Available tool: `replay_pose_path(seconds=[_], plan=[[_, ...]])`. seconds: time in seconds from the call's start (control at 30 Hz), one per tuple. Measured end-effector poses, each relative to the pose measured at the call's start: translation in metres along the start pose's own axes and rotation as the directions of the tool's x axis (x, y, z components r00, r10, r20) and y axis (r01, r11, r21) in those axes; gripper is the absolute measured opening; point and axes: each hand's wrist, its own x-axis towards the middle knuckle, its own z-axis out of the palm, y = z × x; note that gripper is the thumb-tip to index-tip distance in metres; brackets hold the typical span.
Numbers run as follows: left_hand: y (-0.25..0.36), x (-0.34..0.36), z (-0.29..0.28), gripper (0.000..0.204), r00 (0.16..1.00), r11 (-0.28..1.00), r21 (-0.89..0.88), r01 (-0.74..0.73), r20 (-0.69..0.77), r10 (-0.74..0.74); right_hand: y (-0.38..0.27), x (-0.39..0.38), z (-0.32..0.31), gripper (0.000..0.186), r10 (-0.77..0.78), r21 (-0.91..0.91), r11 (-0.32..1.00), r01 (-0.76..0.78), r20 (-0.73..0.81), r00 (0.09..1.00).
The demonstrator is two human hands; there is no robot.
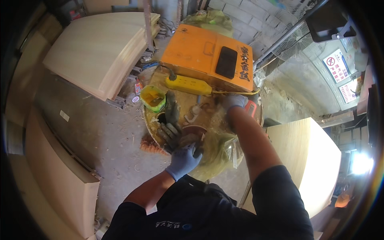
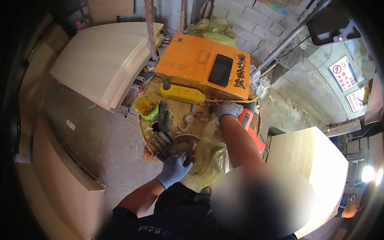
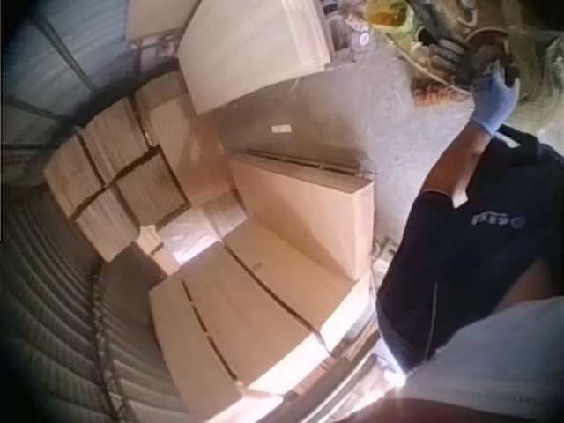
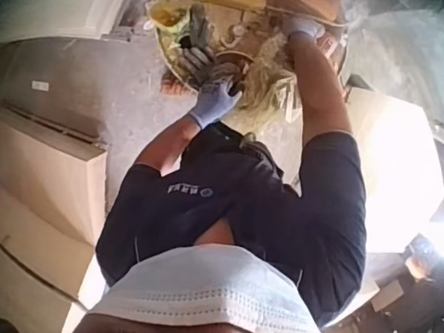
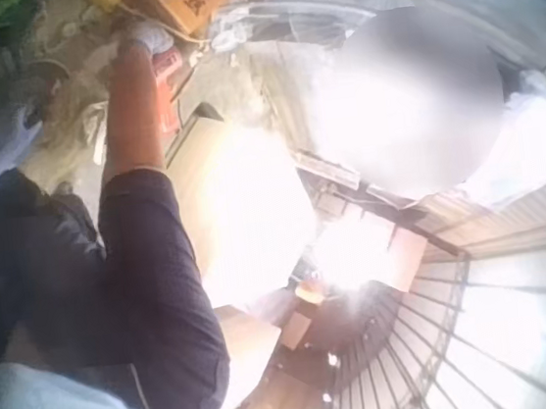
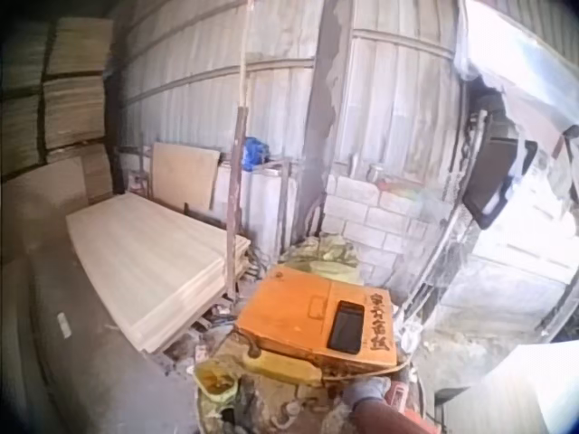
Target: The person applies a substance to the edge of a large wooden panel using a small container and a cloth. They then use a utility knife to scrape or trim the edge of the panel. The person also lifts and repositions the panel with another worker.
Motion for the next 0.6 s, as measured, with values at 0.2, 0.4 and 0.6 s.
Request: replay_pose_path(seconds=[0.2, 0.4, 0.6], plan=[[0.013, 0.002, -0.02, 0.044, 1.0, 1.0, 0.002, 0.002, -0.022, -0.002, 0.052, -0.033, -0.071, 0.028, -0.294, 0.363, 0.921, 0.144, 0.402, 0.867], [0.053, 0.016, -0.059, 0.053, 0.989, 0.981, -0.144, -0.129, -0.088, 0.117, 0.135, -0.15, -0.042, 0.017, -0.461, 0.954, 0.295, 0.058, 0.089, 0.883], [0.148, 0.011, -0.019, 0.046, 0.761, 0.431, -0.738, 0.52, 0.629, 0.16, 0.204, -0.293, -0.002, 0.019, -0.262, 0.996, 0.057, -0.064, 0.077, 0.962]])
